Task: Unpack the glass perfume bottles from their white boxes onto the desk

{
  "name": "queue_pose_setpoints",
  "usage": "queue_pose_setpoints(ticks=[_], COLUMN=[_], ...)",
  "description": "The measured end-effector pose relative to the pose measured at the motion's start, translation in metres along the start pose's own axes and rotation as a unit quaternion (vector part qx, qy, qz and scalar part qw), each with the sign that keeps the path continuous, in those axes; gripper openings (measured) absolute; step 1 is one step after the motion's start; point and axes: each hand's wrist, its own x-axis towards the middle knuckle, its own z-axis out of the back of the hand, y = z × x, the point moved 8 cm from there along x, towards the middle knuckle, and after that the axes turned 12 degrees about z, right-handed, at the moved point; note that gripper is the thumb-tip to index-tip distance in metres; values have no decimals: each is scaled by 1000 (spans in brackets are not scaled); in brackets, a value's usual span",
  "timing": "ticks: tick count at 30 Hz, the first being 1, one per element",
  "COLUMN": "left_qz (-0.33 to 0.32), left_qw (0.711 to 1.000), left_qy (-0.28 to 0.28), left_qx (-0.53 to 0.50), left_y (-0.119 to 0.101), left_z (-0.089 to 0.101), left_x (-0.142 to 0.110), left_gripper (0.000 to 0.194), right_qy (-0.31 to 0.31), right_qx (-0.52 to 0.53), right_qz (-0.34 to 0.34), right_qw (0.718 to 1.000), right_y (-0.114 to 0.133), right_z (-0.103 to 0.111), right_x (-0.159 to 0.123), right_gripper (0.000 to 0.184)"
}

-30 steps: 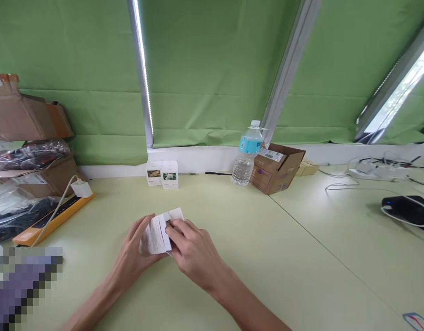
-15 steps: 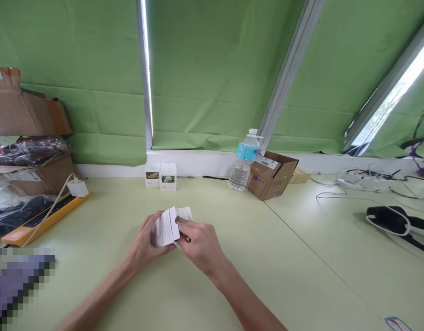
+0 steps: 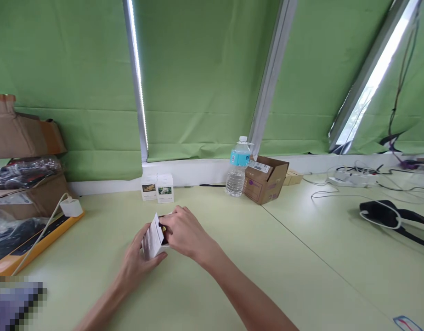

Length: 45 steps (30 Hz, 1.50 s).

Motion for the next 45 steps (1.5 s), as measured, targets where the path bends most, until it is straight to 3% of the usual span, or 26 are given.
queue_pose_setpoints(ticks=[4, 12, 19, 28, 36, 45], left_qz=[-9, -18, -41, -83, -89, -85], left_qw=[1000, 1000, 994, 988, 987, 990], left_qy=[8, 16, 76, 39, 57, 66], left_qx=[7, 16, 63, 127, 121, 93], left_y=[-2, -6, -25, -24, -25, -25], left_z=[-3, -4, -3, 0, 2, 3], left_x=[0, -4, -12, -16, -16, -16], left_gripper=[71, 73, 72, 79, 80, 77], right_qy=[8, 19, 11, 10, -39, -26], right_qx=[16, 20, 19, 12, 68, 65], right_qz=[31, 23, -24, -13, 29, 26], right_qw=[999, 999, 999, 1000, 996, 997], right_y=[1, -2, -7, -17, -6, -7], right_z=[-3, -8, -15, -28, -32, -33], right_x=[5, -1, -21, -25, -22, -20], right_gripper=[11, 12, 11, 14, 18, 16])
